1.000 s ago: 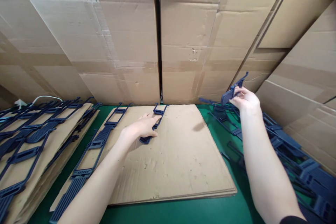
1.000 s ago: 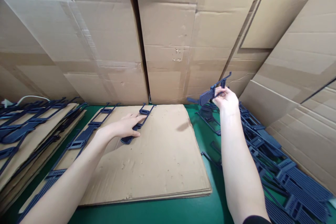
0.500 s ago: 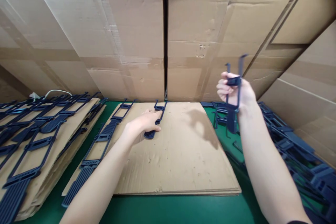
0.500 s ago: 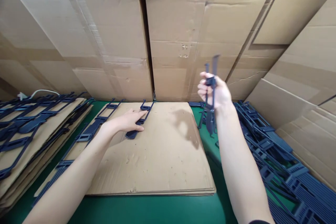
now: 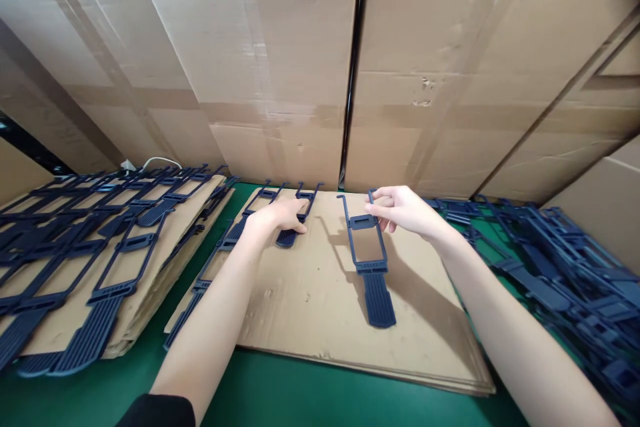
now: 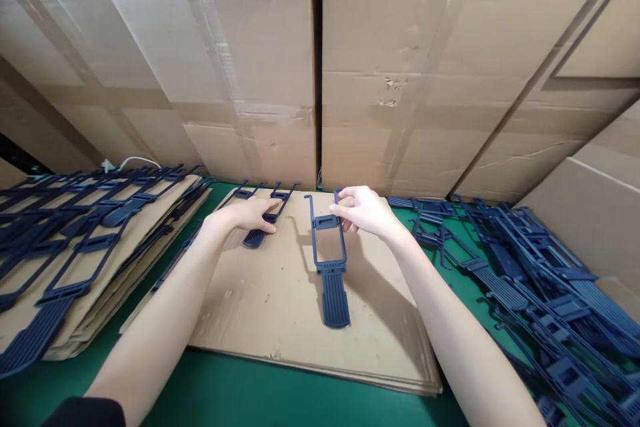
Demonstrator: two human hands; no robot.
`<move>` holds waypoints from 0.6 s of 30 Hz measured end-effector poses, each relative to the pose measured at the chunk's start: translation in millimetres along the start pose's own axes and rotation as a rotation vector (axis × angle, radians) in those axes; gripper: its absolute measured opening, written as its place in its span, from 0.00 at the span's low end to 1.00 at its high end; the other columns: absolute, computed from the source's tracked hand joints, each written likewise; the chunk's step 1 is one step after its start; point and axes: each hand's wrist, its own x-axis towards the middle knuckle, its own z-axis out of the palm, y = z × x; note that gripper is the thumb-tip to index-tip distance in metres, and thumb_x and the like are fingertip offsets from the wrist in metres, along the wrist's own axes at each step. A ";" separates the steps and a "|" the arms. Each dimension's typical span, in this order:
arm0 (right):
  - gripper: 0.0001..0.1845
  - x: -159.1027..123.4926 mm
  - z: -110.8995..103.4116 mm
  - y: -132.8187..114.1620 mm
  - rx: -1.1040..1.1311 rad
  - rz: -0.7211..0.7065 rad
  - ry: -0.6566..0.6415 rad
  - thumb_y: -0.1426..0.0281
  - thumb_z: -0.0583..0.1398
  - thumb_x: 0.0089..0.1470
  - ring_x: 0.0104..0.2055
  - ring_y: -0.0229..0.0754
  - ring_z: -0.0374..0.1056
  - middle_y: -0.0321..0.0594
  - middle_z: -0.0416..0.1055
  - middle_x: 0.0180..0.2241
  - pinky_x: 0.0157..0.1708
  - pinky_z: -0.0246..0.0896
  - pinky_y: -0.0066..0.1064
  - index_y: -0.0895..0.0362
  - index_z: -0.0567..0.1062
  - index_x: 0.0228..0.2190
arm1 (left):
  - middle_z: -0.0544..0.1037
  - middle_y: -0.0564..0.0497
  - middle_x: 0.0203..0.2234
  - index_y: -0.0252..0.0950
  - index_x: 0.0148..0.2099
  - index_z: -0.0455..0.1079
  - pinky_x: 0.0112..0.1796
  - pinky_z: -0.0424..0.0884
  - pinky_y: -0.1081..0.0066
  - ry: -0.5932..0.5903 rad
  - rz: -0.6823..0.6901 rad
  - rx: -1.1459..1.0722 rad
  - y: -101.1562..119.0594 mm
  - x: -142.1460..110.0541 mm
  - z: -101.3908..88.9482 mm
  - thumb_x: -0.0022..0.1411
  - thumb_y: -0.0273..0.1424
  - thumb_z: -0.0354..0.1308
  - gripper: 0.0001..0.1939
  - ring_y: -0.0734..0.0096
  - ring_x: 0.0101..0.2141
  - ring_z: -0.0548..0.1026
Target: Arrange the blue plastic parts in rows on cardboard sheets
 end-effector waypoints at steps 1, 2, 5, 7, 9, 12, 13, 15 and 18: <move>0.23 0.7 -0.6 2.0 -0.014 -0.001 -0.014 0.60 0.64 0.48 0.21 0.39 0.69 0.42 0.74 0.23 0.17 0.62 0.25 0.62 0.71 0.42 | 0.63 0.41 0.58 0.34 0.62 0.56 0.52 0.62 0.69 -0.003 -0.003 -0.006 -0.3 -1.0 -0.8 0.53 0.34 0.61 0.36 0.59 0.57 0.63; 0.23 1.1 -0.9 3.3 -0.025 -0.004 -0.033 0.60 0.64 0.48 0.22 0.39 0.70 0.42 0.74 0.23 0.17 0.62 0.24 0.62 0.71 0.42 | 0.63 0.41 0.58 0.34 0.63 0.55 0.52 0.61 0.69 -0.005 -0.007 -0.011 -0.6 -1.7 -1.4 0.53 0.34 0.61 0.37 0.59 0.57 0.63; 0.21 1.0 -0.6 3.3 -0.053 -0.015 -0.086 0.60 0.61 0.51 0.23 0.39 0.70 0.42 0.74 0.24 0.17 0.63 0.24 0.61 0.70 0.43 | 0.61 0.42 0.59 0.35 0.64 0.53 0.53 0.60 0.70 -0.012 -0.026 -0.021 -1.3 -2.2 -2.7 0.52 0.33 0.62 0.39 0.60 0.57 0.62; 0.20 0.6 0.1 1.7 -0.077 -0.013 -0.117 0.60 0.60 0.53 0.23 0.39 0.71 0.43 0.74 0.24 0.17 0.62 0.23 0.61 0.70 0.42 | 0.60 0.41 0.60 0.35 0.64 0.53 0.54 0.60 0.70 -0.018 -0.046 -0.024 -2.0 -1.4 -3.3 0.51 0.33 0.62 0.40 0.60 0.58 0.62; 0.20 0.2 0.6 0.2 -0.094 -0.013 -0.146 0.60 0.60 0.53 0.24 0.38 0.71 0.43 0.74 0.26 0.17 0.61 0.22 0.61 0.70 0.42 | 0.60 0.40 0.60 0.33 0.64 0.53 0.54 0.60 0.69 -0.023 -0.068 -0.023 -2.7 -0.6 -3.8 0.50 0.32 0.63 0.40 0.59 0.58 0.62; 0.19 0.1 0.6 -0.5 -0.100 -0.020 -0.162 0.59 0.60 0.52 0.23 0.37 0.71 0.44 0.75 0.27 0.16 0.60 0.21 0.61 0.71 0.40 | 0.60 0.39 0.60 0.32 0.64 0.53 0.54 0.59 0.69 -0.025 -0.092 -0.021 -3.5 -0.6 -4.6 0.50 0.31 0.63 0.41 0.58 0.58 0.62; 0.19 0.2 0.5 -0.2 -0.099 -0.021 -0.163 0.60 0.61 0.52 0.23 0.37 0.71 0.44 0.75 0.26 0.16 0.60 0.21 0.62 0.71 0.39 | 0.60 0.39 0.60 0.32 0.64 0.52 0.54 0.59 0.69 -0.027 -0.098 -0.021 -3.7 -0.9 -4.9 0.50 0.31 0.63 0.41 0.58 0.58 0.62; 0.18 0.4 0.6 0.7 -0.095 -0.026 -0.168 0.60 0.61 0.52 0.23 0.38 0.71 0.44 0.74 0.26 0.15 0.60 0.21 0.62 0.71 0.38 | 0.60 0.39 0.59 0.33 0.64 0.52 0.54 0.60 0.68 -0.031 -0.108 -0.021 -3.9 -1.7 -5.6 0.50 0.31 0.63 0.41 0.59 0.57 0.63; 0.18 0.5 1.9 1.7 -0.089 -0.029 -0.160 0.59 0.61 0.51 0.22 0.40 0.70 0.45 0.74 0.24 0.15 0.60 0.23 0.62 0.71 0.37 | 0.62 0.38 0.58 0.33 0.63 0.53 0.53 0.61 0.67 -0.029 -0.111 -0.017 -3.5 -2.4 -6.1 0.50 0.31 0.63 0.40 0.57 0.57 0.64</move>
